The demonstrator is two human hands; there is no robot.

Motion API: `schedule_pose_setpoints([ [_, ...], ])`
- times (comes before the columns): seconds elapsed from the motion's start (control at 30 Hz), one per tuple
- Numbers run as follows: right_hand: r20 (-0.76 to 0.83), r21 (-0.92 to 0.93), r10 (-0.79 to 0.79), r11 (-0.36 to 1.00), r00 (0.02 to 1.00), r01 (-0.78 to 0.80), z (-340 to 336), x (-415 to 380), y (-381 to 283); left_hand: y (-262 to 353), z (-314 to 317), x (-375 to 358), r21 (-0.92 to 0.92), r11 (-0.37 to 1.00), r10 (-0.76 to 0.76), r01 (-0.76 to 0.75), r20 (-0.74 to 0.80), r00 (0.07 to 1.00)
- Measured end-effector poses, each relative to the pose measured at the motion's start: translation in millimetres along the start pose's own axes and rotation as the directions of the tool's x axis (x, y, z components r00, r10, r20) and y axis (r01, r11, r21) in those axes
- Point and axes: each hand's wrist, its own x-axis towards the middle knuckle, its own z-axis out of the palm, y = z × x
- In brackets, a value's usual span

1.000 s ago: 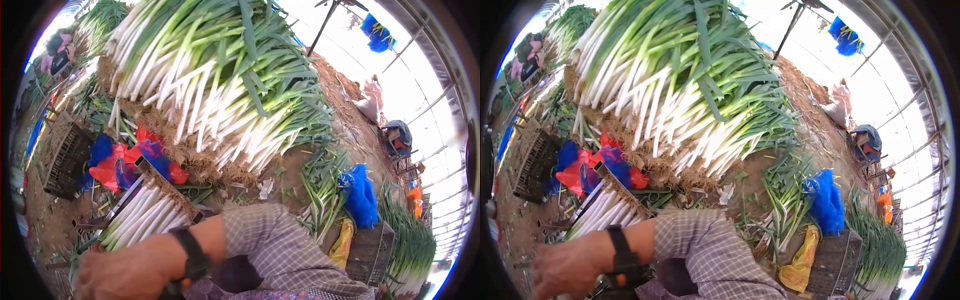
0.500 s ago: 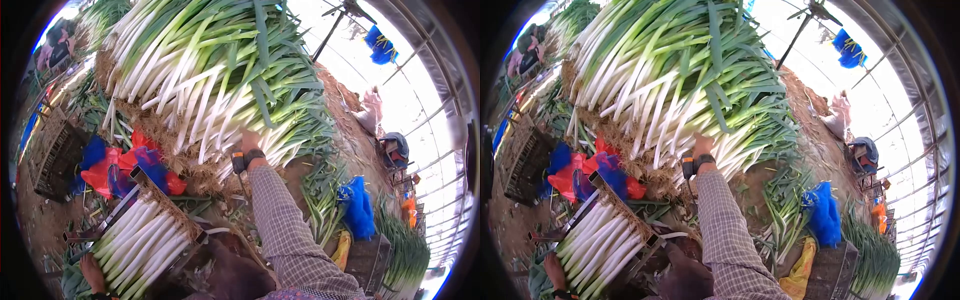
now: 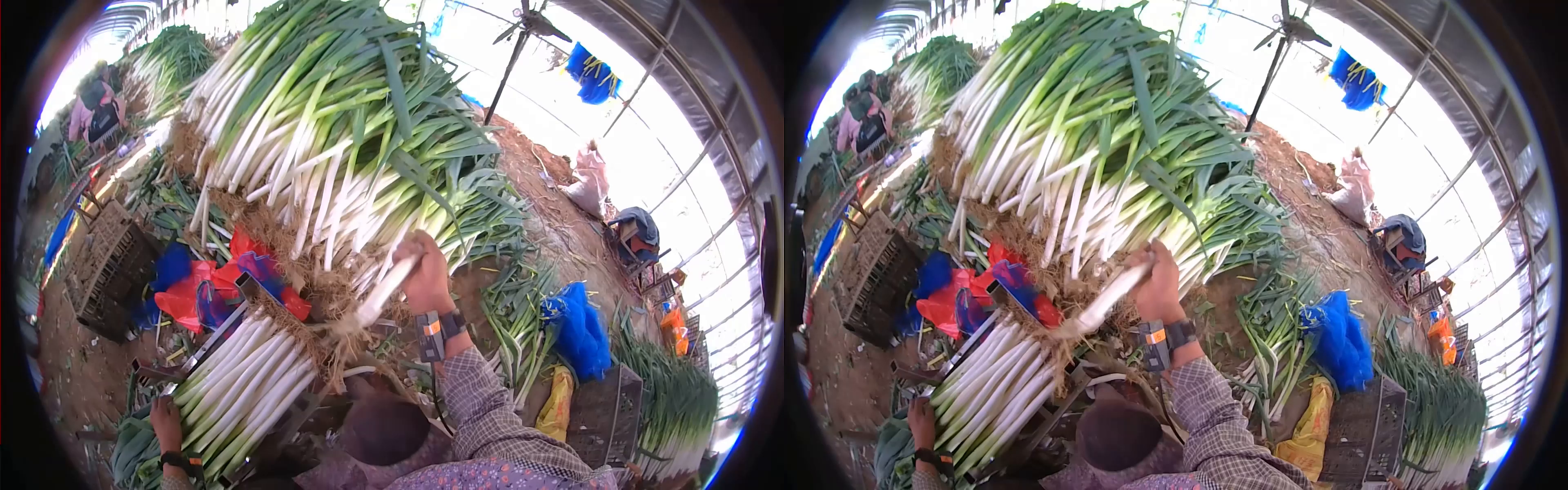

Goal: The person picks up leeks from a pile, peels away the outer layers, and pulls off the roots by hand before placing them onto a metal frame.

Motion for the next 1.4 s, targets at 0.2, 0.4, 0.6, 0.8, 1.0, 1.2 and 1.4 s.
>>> schedule_pose_setpoints([
  [0.2,0.263,0.101,-0.06,0.994,0.963,0.035,142,-114,37,31,-55,-15,-0.627,0.768,-0.107,0.13,0.076,0.991],
  [0.4,0.572,-0.093,0.1,0.994,0.814,-0.057,214,-288,112,120,-183,-85,-0.703,0.707,0.042,-0.079,-0.069,0.997],
  [0.6,0.71,-0.494,0.499,0.856,0.496,-0.154,223,-423,166,168,-280,-165,-0.894,0.429,-0.007,-0.13,-0.147,0.989],
  [0.8,0.706,-0.614,0.697,0.518,0.121,0.596,208,-470,209,192,-326,-231,-0.934,0.135,-0.054,-0.332,-0.342,0.938],
  [1.0,0.39,-0.198,0.921,0.098,-0.013,0.975,173,-474,239,116,-298,-221,-0.682,-0.375,-0.69,-0.628,-0.247,0.681],
  [1.2,0.308,0.025,0.943,0.127,-0.129,0.992,176,-455,218,44,-264,-248,-0.425,-0.457,-0.801,-0.781,-0.184,0.569],
  [1.4,0.255,0.072,0.964,0.063,-0.079,0.995,184,-421,181,-12,-234,-297,-0.099,-0.697,-0.681,-0.71,-0.219,0.699],
])
